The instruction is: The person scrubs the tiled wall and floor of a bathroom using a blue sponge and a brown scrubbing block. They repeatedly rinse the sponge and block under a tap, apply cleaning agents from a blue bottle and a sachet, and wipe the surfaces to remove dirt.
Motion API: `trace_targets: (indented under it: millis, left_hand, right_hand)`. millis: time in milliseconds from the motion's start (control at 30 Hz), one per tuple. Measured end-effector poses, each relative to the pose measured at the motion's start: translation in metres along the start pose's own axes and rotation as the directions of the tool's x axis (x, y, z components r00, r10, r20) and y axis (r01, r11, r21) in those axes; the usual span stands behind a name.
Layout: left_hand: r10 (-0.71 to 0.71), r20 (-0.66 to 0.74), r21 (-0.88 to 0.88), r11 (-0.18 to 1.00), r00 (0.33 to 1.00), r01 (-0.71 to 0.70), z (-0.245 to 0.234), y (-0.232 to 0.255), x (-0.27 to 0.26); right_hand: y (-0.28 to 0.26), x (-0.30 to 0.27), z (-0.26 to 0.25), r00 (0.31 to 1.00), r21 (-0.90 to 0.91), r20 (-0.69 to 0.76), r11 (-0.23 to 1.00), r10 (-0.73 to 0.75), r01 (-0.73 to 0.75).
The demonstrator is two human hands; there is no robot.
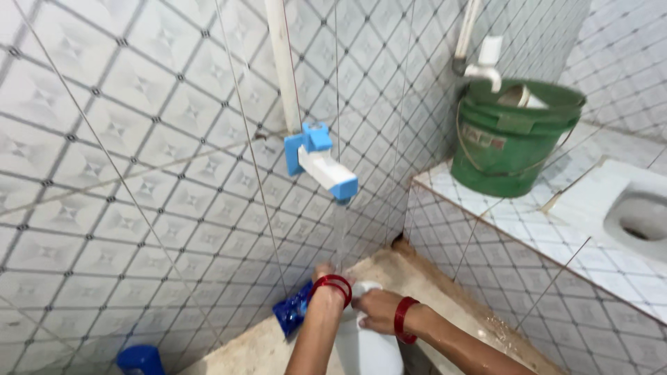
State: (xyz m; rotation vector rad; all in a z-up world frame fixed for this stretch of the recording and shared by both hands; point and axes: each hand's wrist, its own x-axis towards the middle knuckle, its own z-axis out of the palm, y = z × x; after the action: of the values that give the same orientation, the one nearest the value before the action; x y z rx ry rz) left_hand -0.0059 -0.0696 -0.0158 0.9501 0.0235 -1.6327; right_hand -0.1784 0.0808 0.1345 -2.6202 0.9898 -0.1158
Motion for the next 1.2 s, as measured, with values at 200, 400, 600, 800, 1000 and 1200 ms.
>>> trace_targets:
  millis: [200, 400, 600, 800, 1000, 1200]
  left_hand:
    - [0.052, 0.001, -0.194, 0.980, 0.999, -0.051, 0.087, 0.023, -0.062]
    - [0.177, 0.070, -0.351, 0.926, 0.982, -0.142, 0.210, 0.085, -0.088]
    - [0.153, 0.082, -0.388, 0.915, 0.985, -0.110, 0.212, 0.077, -0.118]
    - [0.226, 0.038, -0.456, 0.871, 0.973, -0.184, 0.181, 0.067, -0.063]
    - [0.223, 0.055, -0.419, 0.890, 0.973, -0.180, 0.162, 0.057, -0.020]
    - [0.198, 0.030, -0.383, 0.908, 0.980, -0.172, 0.161, 0.066, -0.052]
  right_hand:
    - [0.048, 0.044, -0.072, 0.958, -0.142, 0.279, 0.990, 0.059, -0.020]
    - [0.066, 0.097, -0.365, 0.933, -0.444, -0.089, 0.825, 0.348, -0.350]
    - [0.085, 0.069, -0.370, 0.947, -0.473, -0.276, 0.833, 0.167, -0.285]
    - [0.075, 0.043, -0.249, 0.977, -0.557, -0.195, 0.810, 0.088, -0.184]
    - [0.032, 0.033, -0.179, 0.997, -0.488, -0.020, 0.871, -0.081, 0.061]
    - [-0.001, 0.042, -0.170, 0.946, -0.439, -0.154, 0.877, -0.285, 0.193]
